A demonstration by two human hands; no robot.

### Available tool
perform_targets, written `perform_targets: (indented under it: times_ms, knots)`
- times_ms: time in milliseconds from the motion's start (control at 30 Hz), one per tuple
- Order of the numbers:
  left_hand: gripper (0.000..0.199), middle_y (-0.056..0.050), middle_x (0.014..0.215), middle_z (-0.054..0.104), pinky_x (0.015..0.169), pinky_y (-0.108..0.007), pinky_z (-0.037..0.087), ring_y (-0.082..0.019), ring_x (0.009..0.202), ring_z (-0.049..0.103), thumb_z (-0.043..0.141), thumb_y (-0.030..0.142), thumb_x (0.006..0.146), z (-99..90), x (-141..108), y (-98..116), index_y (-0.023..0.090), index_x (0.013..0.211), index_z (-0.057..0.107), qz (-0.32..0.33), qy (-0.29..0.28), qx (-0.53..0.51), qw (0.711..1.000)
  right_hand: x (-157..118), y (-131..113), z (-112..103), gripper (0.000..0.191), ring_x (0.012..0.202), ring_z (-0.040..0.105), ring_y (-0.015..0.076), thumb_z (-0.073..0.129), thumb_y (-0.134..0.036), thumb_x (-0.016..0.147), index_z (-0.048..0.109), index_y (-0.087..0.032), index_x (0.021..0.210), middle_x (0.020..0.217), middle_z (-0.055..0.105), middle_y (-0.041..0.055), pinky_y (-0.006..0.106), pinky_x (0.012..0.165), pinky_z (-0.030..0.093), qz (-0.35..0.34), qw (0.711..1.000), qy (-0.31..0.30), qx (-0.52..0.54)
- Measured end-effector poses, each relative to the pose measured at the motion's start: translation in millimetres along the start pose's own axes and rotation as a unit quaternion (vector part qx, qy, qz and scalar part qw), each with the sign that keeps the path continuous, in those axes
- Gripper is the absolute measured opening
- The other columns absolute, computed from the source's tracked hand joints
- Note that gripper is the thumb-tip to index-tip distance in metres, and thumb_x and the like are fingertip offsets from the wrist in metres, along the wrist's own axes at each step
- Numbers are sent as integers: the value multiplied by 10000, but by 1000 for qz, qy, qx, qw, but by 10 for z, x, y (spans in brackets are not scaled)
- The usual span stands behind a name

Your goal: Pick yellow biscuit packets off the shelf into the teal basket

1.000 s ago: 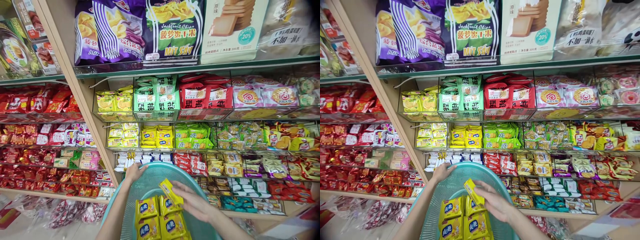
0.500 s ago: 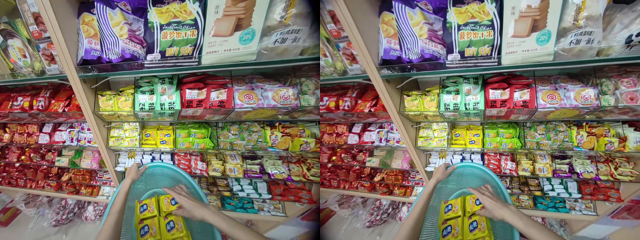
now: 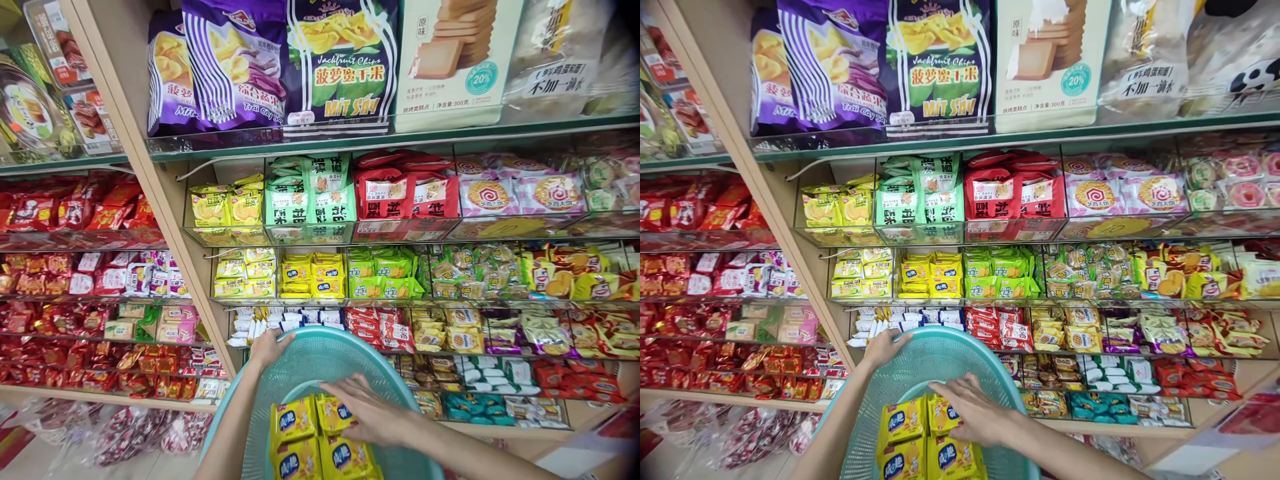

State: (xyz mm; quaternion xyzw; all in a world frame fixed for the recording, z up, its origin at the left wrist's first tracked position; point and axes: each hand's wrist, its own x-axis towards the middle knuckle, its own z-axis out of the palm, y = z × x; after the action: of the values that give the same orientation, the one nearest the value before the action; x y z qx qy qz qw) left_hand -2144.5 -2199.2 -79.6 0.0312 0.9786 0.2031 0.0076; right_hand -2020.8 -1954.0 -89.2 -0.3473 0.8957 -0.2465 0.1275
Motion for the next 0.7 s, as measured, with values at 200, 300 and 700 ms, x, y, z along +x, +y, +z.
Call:
perform_targets:
  times_ms: [200, 300, 700]
  knots:
    - [616, -96, 941, 697, 718, -278, 417, -278, 919, 633, 366, 718, 733, -13, 13, -13, 217, 957, 645, -7, -5, 2, 1000, -8, -55, -195, 783, 1226, 353, 276, 571, -368, 753, 166, -271, 1415, 1356, 398, 96, 466, 1048, 161, -1, 1000, 13, 5]
    - [638, -99, 977, 694, 731, -283, 419, -283, 945, 627, 356, 732, 725, -22, 16, -12, 220, 978, 640, -12, -4, 5, 1000, -48, -116, -269, 772, 1159, 408, 279, 579, -368, 751, 190, -259, 1409, 1287, 453, 107, 453, 1011, 223, -24, 999, 1, -26]
    - [653, -110, 995, 689, 726, -296, 426, -300, 962, 621, 357, 740, 716, -10, 28, 14, 215, 985, 637, -17, -6, 10, 1000, -168, -338, -191, 426, 892, 560, 221, 388, -143, 869, 436, -233, 1282, 913, 625, 78, 498, 1010, 252, -216, 925, -45, -310]
